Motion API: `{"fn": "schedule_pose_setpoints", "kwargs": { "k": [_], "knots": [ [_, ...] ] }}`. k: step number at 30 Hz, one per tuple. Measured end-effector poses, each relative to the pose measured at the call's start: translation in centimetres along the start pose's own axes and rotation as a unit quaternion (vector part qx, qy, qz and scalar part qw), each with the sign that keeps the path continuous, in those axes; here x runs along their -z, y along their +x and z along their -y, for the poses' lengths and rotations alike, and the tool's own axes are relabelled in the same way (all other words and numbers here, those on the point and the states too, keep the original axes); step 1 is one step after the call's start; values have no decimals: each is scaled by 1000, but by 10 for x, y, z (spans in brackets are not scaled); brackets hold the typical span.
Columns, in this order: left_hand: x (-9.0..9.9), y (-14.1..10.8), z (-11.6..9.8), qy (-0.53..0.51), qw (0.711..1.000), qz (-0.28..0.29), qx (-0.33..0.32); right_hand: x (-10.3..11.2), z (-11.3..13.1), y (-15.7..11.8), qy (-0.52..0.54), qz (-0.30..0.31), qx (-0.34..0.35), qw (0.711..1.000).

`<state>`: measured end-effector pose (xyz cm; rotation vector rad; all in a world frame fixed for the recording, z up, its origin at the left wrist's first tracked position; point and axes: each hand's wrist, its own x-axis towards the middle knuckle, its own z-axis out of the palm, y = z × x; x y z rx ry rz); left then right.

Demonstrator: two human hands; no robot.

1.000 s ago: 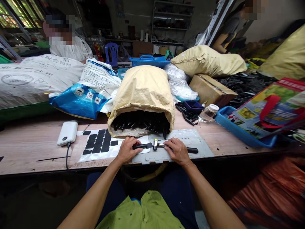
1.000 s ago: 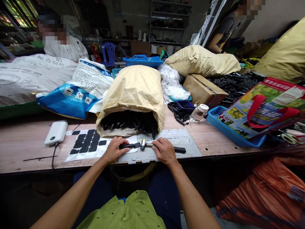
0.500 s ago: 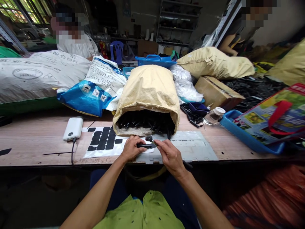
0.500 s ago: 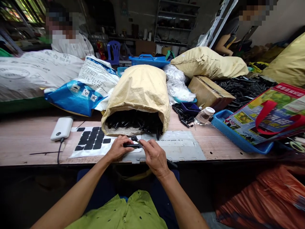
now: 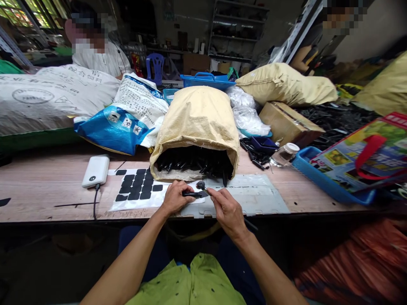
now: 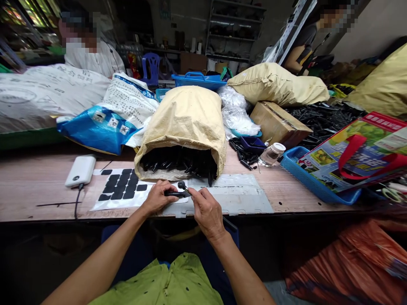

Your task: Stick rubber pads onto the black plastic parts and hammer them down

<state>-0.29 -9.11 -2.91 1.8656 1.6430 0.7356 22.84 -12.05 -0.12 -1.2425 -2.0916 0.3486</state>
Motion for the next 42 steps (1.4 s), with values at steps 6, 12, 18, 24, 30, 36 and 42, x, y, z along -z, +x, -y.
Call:
{"fn": "schedule_pose_setpoints", "kwargs": {
  "k": [6,12,18,24,30,36,42],
  "knots": [
    [0,0,-2,2,1000,1,5,4,-11,-1,-5,6,-32,999],
    [2,-1,-3,7,1000,-4,1,27,-51,8,-71,22,30,997],
    [1,-3,-1,-1,1000,-6,-9,37,-101,12,-104,94,136,981],
    [2,0,2,-3,1000,2,-21,28,-111,11,-86,59,94,990],
    [18,-39,-24,-99,991,40,-83,30,-107,11,-79,55,78,992],
    [-30,-113,-14,-127,969,210,-1,29,-105,10,-81,49,68,993],
    [-90,-108,39,44,955,153,252,30,-103,9,-81,49,62,994]
  ]
}}
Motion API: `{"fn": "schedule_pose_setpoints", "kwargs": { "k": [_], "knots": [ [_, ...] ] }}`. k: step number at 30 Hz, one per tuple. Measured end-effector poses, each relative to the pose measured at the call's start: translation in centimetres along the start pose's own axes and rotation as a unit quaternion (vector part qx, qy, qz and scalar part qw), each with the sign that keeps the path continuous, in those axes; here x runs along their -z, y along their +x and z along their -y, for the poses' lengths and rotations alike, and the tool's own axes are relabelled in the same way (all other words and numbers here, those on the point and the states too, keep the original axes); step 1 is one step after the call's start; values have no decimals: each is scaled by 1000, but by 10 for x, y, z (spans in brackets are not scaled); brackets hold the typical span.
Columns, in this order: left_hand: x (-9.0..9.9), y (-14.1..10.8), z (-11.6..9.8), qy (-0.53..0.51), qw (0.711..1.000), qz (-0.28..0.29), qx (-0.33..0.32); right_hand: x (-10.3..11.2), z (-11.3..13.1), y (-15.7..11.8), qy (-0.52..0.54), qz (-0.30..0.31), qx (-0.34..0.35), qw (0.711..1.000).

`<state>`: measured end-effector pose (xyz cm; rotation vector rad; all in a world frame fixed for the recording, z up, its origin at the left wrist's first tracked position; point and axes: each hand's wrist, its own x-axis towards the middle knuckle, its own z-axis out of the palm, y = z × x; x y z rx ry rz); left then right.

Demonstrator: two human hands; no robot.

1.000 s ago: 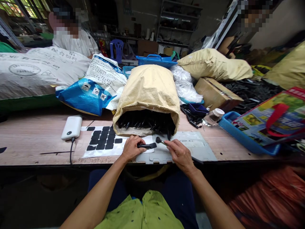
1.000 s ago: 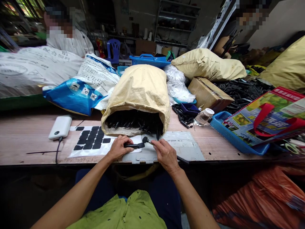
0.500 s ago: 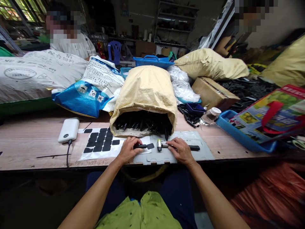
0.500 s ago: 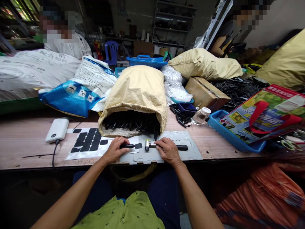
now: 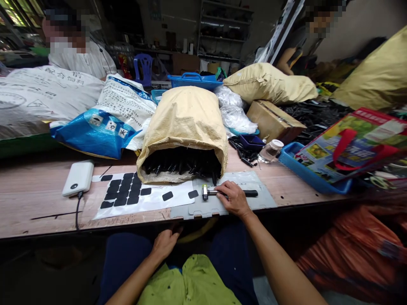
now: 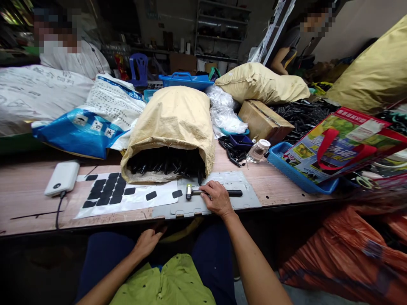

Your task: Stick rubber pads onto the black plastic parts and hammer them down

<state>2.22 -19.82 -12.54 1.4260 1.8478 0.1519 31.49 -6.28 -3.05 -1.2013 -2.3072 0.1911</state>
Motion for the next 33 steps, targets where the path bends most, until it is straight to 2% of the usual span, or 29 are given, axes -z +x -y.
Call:
{"fn": "schedule_pose_setpoints", "kwargs": {
  "k": [3,6,9,10,11,12,14,15,16,18,21,24,28,30,33],
  "knots": [
    [9,3,-5,21,1000,16,-9,0,0,-1,0,0,0,1000],
    [38,-18,-24,62,992,57,-98,-1,0,-1,-5,3,-1,1000],
    [75,-39,-61,42,965,139,-220,-2,0,-1,-8,4,-2,1000],
    [86,-41,-78,16,955,156,-251,-2,0,-1,-9,4,-3,1000],
    [96,-39,-96,-2,950,147,-276,-2,1,-1,-10,4,-2,1000],
    [104,-32,-115,1,952,101,-290,-1,1,-1,-11,5,-2,1000],
    [115,-9,-153,47,946,-46,-317,-1,2,-1,-13,8,-2,1000],
    [119,6,-171,79,930,-105,-344,0,2,-2,-15,9,-3,1000],
    [121,22,-187,116,911,-127,-376,0,2,-2,-17,10,-2,1000],
    [122,52,-213,168,880,-111,-431,1,2,-1,-21,10,-2,1000],
    [119,85,-237,222,858,-40,-462,1,2,-1,-25,10,-1,1000],
    [114,96,-245,248,850,-15,-465,1,1,-1,-30,15,-2,999],
    [120,79,-238,241,846,-36,-473,1,2,-1,-22,10,-2,1000],
    [134,63,-224,210,858,-49,-465,1,2,-2,-15,4,-2,1000],
    [155,39,-188,149,889,-59,-429,0,1,-2,-4,-2,-2,1000]
  ]
}}
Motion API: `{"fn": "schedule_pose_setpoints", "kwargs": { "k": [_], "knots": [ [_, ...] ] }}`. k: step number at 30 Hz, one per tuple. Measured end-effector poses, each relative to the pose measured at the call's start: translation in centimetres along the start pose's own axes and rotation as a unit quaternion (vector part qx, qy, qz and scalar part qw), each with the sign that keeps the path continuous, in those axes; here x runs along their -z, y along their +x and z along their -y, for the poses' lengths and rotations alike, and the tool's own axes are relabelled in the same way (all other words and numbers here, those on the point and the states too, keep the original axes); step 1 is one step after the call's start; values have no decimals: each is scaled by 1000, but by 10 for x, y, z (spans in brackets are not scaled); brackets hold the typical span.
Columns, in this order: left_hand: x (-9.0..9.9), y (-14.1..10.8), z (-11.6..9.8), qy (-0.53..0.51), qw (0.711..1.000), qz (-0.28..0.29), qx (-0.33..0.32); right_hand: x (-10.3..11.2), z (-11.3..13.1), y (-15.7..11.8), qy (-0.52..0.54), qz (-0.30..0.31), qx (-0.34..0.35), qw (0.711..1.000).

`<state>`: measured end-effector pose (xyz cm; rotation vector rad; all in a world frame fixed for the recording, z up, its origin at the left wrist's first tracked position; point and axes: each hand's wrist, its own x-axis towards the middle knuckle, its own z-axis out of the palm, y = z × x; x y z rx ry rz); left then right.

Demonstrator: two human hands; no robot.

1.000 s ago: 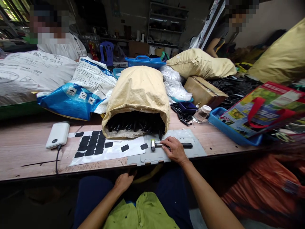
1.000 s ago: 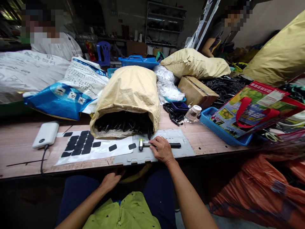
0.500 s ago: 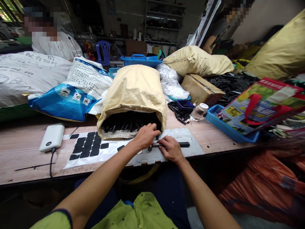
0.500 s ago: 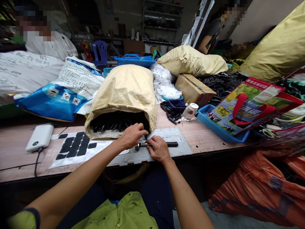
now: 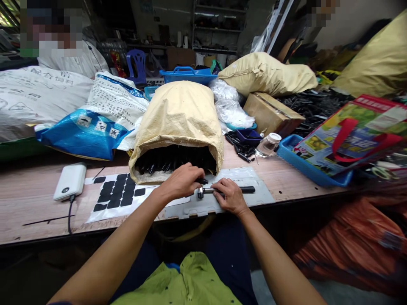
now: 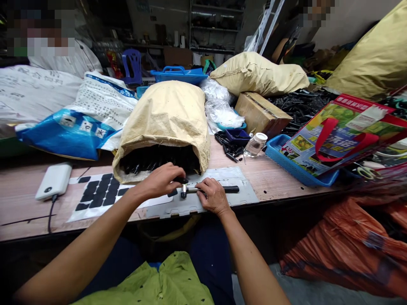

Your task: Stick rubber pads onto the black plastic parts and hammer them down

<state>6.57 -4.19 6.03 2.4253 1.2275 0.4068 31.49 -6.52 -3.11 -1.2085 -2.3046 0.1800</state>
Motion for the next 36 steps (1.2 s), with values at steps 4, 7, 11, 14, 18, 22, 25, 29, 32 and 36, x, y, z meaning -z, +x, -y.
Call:
{"fn": "schedule_pose_setpoints", "kwargs": {
  "k": [4,7,11,14,18,22,25,29,32,36],
  "knots": [
    [-11,-53,30,-27,996,-35,80,-1,-2,-1,7,-4,3,1000],
    [-39,-74,48,-48,987,-78,132,-1,-2,-1,6,0,0,1000],
    [-63,-82,55,-61,976,-146,147,0,-2,1,4,3,4,1000],
    [-62,-86,58,-58,977,-146,147,0,-3,1,3,2,6,1000],
    [-58,-91,65,-70,975,-139,160,-1,-5,1,3,1,12,1000],
    [-59,-92,67,-69,974,-137,166,-1,-5,0,-2,4,15,1000],
    [-59,-91,66,-80,973,-138,169,-2,-4,1,-12,1,17,1000],
    [-56,-91,65,-98,969,-144,175,-2,-8,3,-29,8,25,999],
    [-54,-90,64,-105,968,-142,180,2,-5,5,-23,22,44,999],
    [-52,-90,61,-123,964,-147,185,7,25,10,27,-25,9,999]
  ]
}}
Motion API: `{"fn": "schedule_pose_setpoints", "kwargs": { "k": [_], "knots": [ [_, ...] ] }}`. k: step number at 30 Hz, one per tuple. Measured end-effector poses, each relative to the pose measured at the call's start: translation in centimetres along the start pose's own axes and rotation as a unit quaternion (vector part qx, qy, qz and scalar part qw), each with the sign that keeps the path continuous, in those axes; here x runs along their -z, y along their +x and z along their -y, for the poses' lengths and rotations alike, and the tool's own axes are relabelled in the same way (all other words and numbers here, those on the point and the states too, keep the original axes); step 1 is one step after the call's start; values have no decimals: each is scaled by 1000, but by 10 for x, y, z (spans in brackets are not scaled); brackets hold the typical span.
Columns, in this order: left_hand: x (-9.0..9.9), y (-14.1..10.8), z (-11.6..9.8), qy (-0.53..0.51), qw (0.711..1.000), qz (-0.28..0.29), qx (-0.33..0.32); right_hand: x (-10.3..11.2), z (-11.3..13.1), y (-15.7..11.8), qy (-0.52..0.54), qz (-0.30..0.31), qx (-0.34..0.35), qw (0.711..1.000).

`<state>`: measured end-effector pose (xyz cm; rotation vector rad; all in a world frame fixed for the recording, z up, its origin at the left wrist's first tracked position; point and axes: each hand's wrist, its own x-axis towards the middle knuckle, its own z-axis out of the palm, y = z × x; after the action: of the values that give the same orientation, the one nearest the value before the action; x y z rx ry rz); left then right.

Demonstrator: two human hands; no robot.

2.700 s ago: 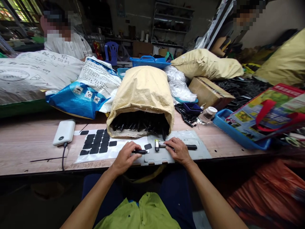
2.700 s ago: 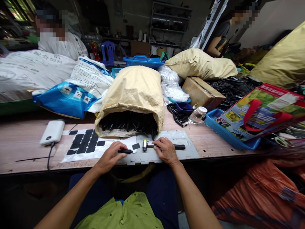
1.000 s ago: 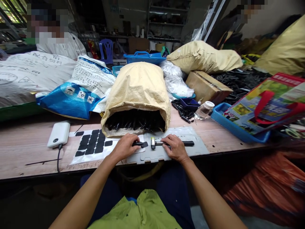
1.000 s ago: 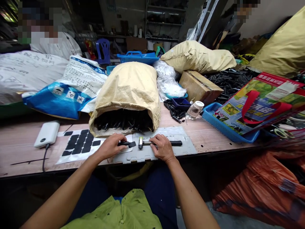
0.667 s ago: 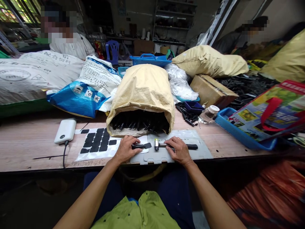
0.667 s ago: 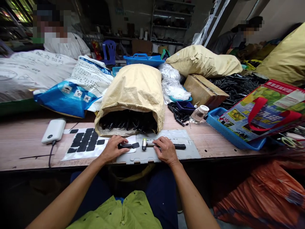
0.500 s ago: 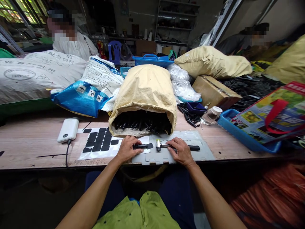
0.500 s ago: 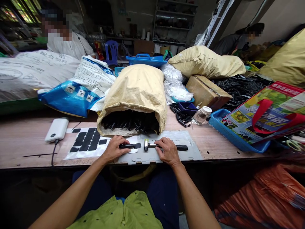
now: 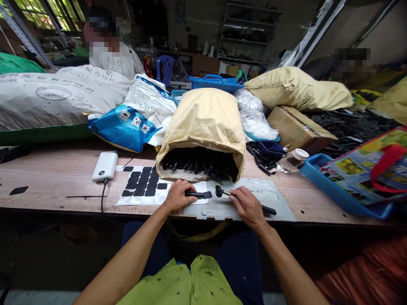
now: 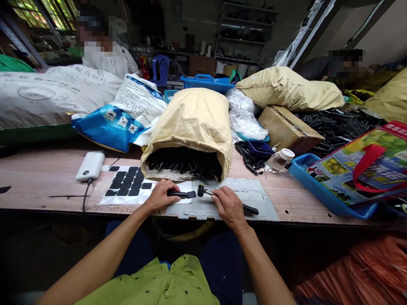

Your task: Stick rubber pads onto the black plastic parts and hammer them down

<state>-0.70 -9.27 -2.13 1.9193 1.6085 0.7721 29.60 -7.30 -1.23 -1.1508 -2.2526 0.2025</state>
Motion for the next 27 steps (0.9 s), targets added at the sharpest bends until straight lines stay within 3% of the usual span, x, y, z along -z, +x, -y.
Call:
{"fn": "schedule_pose_setpoints", "kwargs": {
  "k": [5,10,17,22,27],
  "knots": [
    [0,0,-2,-15,1000,-4,20,-10,58,10,65,-27,-47,996],
    [-2,1,1,-28,999,-13,22,-24,86,16,28,-5,-54,998],
    [-3,2,1,-10,1000,-16,24,-30,88,11,-54,42,-38,997],
    [-4,1,2,-27,999,-24,19,-22,82,9,-45,-22,-59,997],
    [-4,1,1,-19,999,-24,19,-21,73,3,-41,10,-52,998]
  ]
}}
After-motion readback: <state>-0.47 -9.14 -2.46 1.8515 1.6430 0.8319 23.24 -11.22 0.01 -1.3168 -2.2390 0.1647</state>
